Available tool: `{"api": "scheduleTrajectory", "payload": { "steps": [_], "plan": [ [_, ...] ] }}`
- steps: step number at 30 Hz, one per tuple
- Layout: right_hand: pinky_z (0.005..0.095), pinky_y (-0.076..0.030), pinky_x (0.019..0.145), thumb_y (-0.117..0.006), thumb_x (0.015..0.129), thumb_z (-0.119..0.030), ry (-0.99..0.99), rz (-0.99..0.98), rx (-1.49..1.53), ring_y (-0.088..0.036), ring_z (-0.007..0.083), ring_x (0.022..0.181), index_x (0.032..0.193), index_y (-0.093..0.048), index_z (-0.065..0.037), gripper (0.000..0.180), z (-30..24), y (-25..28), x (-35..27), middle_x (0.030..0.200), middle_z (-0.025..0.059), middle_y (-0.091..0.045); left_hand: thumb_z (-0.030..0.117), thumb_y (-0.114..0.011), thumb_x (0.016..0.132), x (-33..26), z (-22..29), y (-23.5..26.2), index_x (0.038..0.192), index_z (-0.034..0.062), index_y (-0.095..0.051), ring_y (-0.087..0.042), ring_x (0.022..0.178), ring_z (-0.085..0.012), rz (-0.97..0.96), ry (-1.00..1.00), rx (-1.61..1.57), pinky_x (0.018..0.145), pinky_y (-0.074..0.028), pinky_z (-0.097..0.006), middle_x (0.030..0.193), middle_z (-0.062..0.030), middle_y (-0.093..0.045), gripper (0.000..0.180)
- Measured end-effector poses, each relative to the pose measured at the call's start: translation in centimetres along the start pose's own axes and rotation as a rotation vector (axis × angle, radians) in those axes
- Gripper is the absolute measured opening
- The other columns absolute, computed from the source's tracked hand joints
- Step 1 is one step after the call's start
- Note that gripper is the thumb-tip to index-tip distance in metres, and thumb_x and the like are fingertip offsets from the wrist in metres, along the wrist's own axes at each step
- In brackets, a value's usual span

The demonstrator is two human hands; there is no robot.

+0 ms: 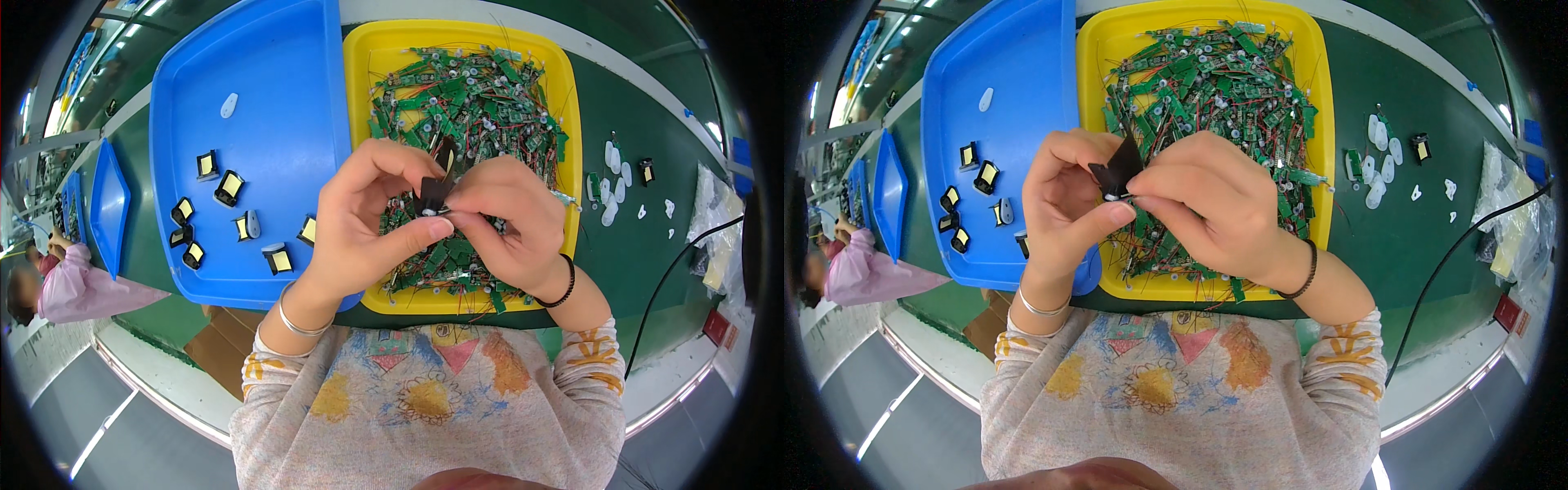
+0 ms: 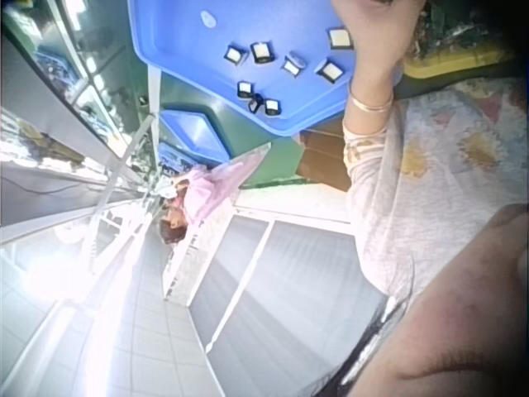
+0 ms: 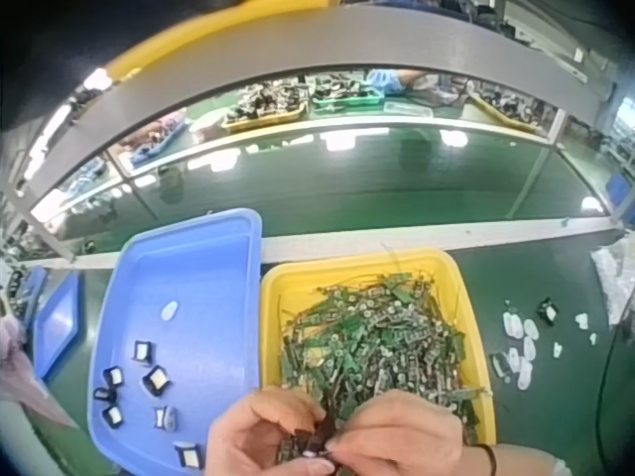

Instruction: The person assembles small electronic components by hand. They pick up black plastic housings and green circuit boards from a yellow tray, insert the boards into the housings, and place the finished units into a blue tray. The process is repeated continuously throughout the clip.

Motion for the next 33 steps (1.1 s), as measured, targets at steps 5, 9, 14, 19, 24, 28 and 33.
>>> {"api": "scheduleTrajectory", "payload": {
  "steps": [5,9,14,19,24,28,33],
  "plan": [
    [0.0297,-0.045,0.053,-0.067,0.061,0.001,0.073,-0.007,-0.057,-0.055,0.0232,0.063,0.079,-0.062,-0.004,0.019,-0.3,-0.3,-0.1,0.074,0.0077,-0.057,-0.001,-0.073,0.064,0.0,0.6,0.2,0.086,0.0027,-0.051,-0.051,0.081,-0.0147,0.033,-0.038,0.178,0.074,-0.043,-0.027,0.088,-0.0068,-0.051,0.032],
    [0.0301,-0.046,0.054,-0.065,0.059,-0.001,0.112,-0.038,-0.063,-0.055,0.0239,0.063,0.078,-0.062,-0.003,0.020,-0.6,-0.6,-0.1,0.075,0.0079,-0.057,0.002,-0.078,0.059,-0.1,1.1,0.0,0.078,0.0055,-0.049,-0.049,0.077,-0.0159,0.017,-0.097,0.346,0.070,-0.041,-0.026,0.081,-0.0059,-0.050,0.035],
    [0.0303,-0.046,0.055,-0.065,0.058,-0.002,0.119,-0.060,-0.057,-0.055,0.0241,0.064,0.077,-0.061,-0.002,0.019,-0.5,-0.8,0.0,0.074,0.0079,-0.056,0.004,-0.081,0.054,-0.4,1.1,0.0,0.075,0.0091,-0.044,-0.043,0.077,-0.0157,-0.002,-0.123,0.463,0.070,-0.035,-0.026,0.080,-0.0047,-0.044,0.043],
    [0.0307,-0.047,0.055,-0.063,0.059,-0.004,0.165,-0.070,-0.070,-0.056,0.0241,0.064,0.076,-0.060,-0.002,0.018,-1.0,-1.0,-0.1,0.075,0.0085,-0.057,0.007,-0.082,0.055,-0.5,1.8,-0.4,0.073,0.0094,-0.044,-0.042,0.075,-0.0159,-0.009,-0.181,0.526,0.067,-0.034,-0.026,0.077,-0.0040,-0.043,0.042],
    [0.0304,-0.048,0.056,-0.063,0.059,-0.005,0.182,-0.069,-0.070,-0.056,0.0235,0.065,0.076,-0.061,-0.002,0.018,-1.3,-1.0,-0.2,0.075,0.0086,-0.058,0.008,-0.081,0.056,-0.6,2.2,-0.6,0.069,0.0091,-0.044,-0.041,0.072,-0.0162,-0.008,-0.210,0.544,0.064,-0.034,-0.026,0.072,-0.0020,-0.043,0.039],
    [0.0304,-0.049,0.056,-0.063,0.058,-0.004,0.179,-0.055,-0.066,-0.057,0.0233,0.066,0.075,-0.061,-0.002,0.017,-1.4,-1.0,-0.1,0.074,0.0085,-0.058,0.008,-0.081,0.056,-0.6,2.6,-0.8,0.067,0.0088,-0.045,-0.041,0.071,-0.0165,-0.008,-0.245,0.558,0.063,-0.034,-0.027,0.069,-0.0007,-0.042,0.037],
    [0.0274,-0.045,0.051,-0.065,0.058,-0.004,0.166,-0.098,-0.096,-0.055,0.0216,0.062,0.075,-0.062,-0.004,0.017,-1.4,-1.1,0.3,0.072,0.0057,-0.059,0.009,-0.081,0.056,-0.7,2.7,-0.7,0.071,0.0079,-0.046,-0.041,0.070,-0.0165,-0.022,-0.266,0.570,0.062,-0.034,-0.027,0.073,-0.0027,-0.044,0.037]
  ]
}}
Point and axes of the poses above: each hand's wrist, its own x-axis towards the middle knuckle, its own y-axis out of the back of the hand, z = x × y, the point moved 10 cm from there along x, towards the middle knuckle
